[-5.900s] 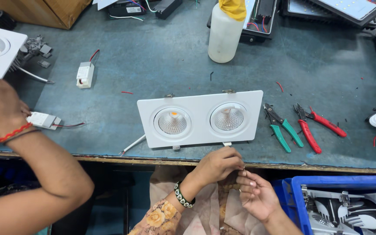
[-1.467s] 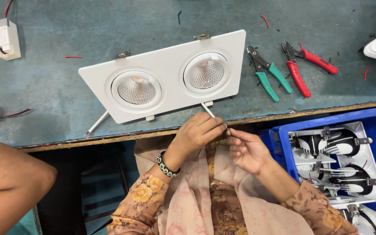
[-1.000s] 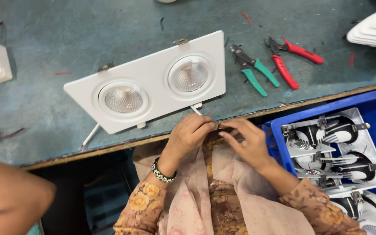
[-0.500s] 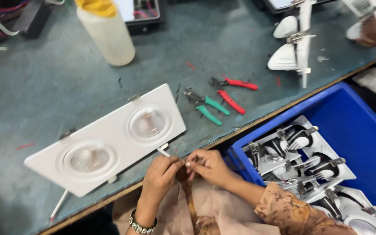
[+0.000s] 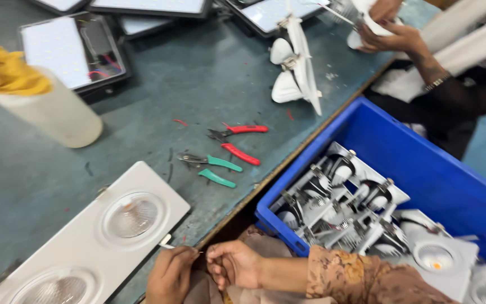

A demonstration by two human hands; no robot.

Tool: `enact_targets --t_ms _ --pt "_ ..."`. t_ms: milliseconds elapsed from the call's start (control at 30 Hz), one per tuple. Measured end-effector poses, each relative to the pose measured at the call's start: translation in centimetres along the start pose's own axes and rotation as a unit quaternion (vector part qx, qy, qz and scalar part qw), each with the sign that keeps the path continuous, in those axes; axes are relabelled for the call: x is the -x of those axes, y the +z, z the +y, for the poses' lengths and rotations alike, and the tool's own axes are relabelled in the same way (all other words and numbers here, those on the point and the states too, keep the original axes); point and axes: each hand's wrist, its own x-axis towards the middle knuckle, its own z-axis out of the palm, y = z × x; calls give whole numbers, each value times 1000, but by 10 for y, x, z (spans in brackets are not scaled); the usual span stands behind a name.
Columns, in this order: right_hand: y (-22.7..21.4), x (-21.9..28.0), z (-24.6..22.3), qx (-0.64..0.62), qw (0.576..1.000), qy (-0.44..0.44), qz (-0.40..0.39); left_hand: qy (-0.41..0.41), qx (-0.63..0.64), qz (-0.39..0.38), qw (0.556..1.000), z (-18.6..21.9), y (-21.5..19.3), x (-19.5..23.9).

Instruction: The person assembles a dual-head LED light fixture by stripping wires, twisting them together, and securing connections. They use wire strippers and pliers to prepare and join the electrical wires to the light unit.

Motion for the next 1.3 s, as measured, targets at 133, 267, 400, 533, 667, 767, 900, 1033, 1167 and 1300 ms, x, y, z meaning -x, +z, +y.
enact_targets --t_ms 133,267,400,533,667,767,900,1033,1167,1300 --pt "12 2 -12 205 963 -171 25 -55 52 -25 997 -3 -5 0" --pt "35 15 -25 540 761 -350 78 -96 59 -28 993 9 -10 -3" --pt "59 21 -31 661 629 -402 80 -140 58 -39 988 16 -14 -8" --pt "67 20 -31 681 582 -436 81 -145 79 -10 986 14 -12 -7" --pt "67 18 -31 684 580 -432 97 -104 76 1 992 9 -9 -7" --pt "62 18 -30 681 584 -431 96 -99 23 4 995 9 -3 -6" --pt "54 9 -28 606 715 -334 97 -121 -45 -36 991 10 -5 -7" --pt "38 0 -21 380 903 -185 76 -110 -39 -51 992 7 -7 -5" --pt "21 -5 -15 310 936 -160 47 -116 -20 -45 992 -2 -7 2" --pt "13 -3 -20 321 924 -205 45 -180 -7 -53 982 -6 -6 4"
